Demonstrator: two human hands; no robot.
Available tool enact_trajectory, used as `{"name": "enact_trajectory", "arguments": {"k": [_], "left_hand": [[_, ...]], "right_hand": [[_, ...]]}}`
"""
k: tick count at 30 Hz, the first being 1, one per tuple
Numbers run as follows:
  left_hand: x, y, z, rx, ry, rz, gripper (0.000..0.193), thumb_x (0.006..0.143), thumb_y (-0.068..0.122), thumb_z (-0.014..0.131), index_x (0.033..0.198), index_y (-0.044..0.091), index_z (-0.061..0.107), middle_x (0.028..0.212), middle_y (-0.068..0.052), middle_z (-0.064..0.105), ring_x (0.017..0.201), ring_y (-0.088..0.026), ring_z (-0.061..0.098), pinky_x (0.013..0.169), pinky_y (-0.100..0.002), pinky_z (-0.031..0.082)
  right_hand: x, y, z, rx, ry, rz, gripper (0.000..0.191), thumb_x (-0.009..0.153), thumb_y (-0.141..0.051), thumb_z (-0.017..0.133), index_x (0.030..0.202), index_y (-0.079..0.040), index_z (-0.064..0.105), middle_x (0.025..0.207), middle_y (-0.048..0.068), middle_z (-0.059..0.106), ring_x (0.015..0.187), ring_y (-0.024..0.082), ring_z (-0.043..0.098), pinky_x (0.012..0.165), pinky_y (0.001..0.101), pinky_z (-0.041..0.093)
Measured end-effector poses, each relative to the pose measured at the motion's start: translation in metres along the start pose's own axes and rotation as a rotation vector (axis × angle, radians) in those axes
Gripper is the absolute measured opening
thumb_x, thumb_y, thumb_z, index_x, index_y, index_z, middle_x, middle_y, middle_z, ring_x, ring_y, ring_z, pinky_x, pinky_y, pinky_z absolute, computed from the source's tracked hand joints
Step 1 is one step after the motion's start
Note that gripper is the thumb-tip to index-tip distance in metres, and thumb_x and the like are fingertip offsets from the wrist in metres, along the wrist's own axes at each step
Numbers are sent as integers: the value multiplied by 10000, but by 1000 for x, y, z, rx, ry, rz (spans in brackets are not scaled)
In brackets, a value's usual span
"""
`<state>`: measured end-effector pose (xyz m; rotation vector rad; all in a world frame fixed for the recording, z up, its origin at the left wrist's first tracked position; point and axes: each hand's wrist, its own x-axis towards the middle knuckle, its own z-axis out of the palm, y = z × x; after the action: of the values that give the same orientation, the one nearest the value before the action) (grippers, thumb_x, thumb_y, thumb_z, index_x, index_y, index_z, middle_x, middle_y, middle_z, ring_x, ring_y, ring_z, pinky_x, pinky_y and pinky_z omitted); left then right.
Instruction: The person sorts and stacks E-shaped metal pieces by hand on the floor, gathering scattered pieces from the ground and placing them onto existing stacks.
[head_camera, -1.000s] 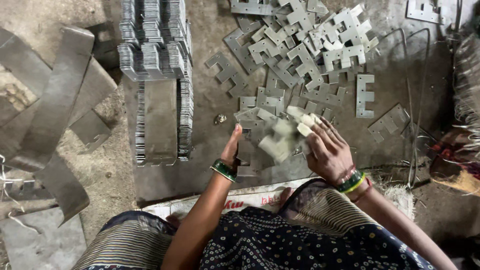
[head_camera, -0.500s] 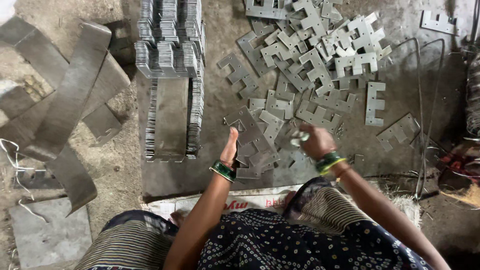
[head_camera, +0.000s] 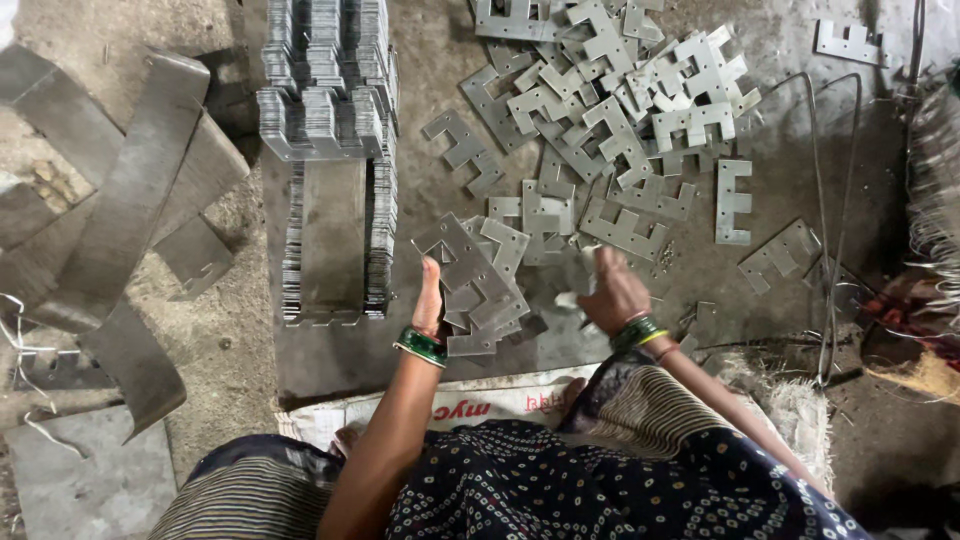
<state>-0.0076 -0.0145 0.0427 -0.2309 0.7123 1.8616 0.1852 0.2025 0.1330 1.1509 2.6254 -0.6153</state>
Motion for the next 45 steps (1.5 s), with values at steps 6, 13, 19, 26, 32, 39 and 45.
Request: {"name": "enact_trajectory", "arguments": {"k": [6, 13, 19, 26, 32, 39, 45], "left_hand": [[-10, -1, -3, -50, -36, -48, 785, 940, 674, 580, 1473, 105, 486, 1335, -66, 614, 1153, -238, 622, 991, -428, 522], [-9, -12, 1, 190, 106, -160, 840, 856, 663, 606, 1492, 136, 451, 1406, -34, 592, 1210, -207, 610, 993, -425, 514], [0, -26, -11, 249, 74, -27, 836, 950, 634, 602, 1519, 40, 456, 1469, -50, 568, 1299, -172, 555, 1090, -342, 445], [-11, -16, -32, 213, 50, 35, 772, 978, 608, 546, 1469, 15, 489, 1354, -53, 608, 1208, -182, 584, 1040, -351, 477], [-20, 0, -28, 84, 72, 68, 809, 984, 663, 463, 1482, 26, 467, 1379, -61, 574, 1236, -194, 544, 1058, -386, 457], [-18, 0, -34, 312, 275, 188, 802, 1001, 624, 494, 1531, 31, 394, 1527, 1, 480, 1405, -148, 437, 1207, -361, 301], [-29, -13, -15, 456, 276, -48, 615, 844, 384, 709, 1329, 12, 648, 1357, -108, 661, 1289, -218, 568, 1110, -398, 372]], "right_hand": [[25, 42, -45, 181, 77, 51, 580, 700, -290, 892, 1173, -47, 659, 1074, 177, 698, 944, 344, 707, 808, 458, 572], [32, 24, -90, 638, -211, -113, 412, 760, -129, 788, 1152, -26, 710, 950, 171, 750, 768, 264, 712, 604, 389, 603], [58, -38, -78, 134, 18, -172, 463, 859, -304, 742, 1197, -11, 625, 931, 112, 741, 740, 256, 740, 626, 383, 612], [60, -66, -18, -381, 398, -393, 593, 610, -409, 748, 1038, -26, 605, 940, 176, 712, 847, 367, 725, 638, 458, 602], [56, -65, -44, -433, -118, -126, 468, 910, -207, 581, 1356, -63, 562, 1103, 163, 735, 1030, 338, 731, 850, 423, 595], [59, -101, -70, -280, 920, -948, 486, 713, -43, 566, 1190, -94, 491, 981, 129, 702, 885, 322, 754, 788, 486, 619], [16, -80, -47, 427, -438, -400, 535, 850, -52, 560, 1378, -13, 477, 793, 117, 725, 512, 197, 660, 395, 355, 535]]}}
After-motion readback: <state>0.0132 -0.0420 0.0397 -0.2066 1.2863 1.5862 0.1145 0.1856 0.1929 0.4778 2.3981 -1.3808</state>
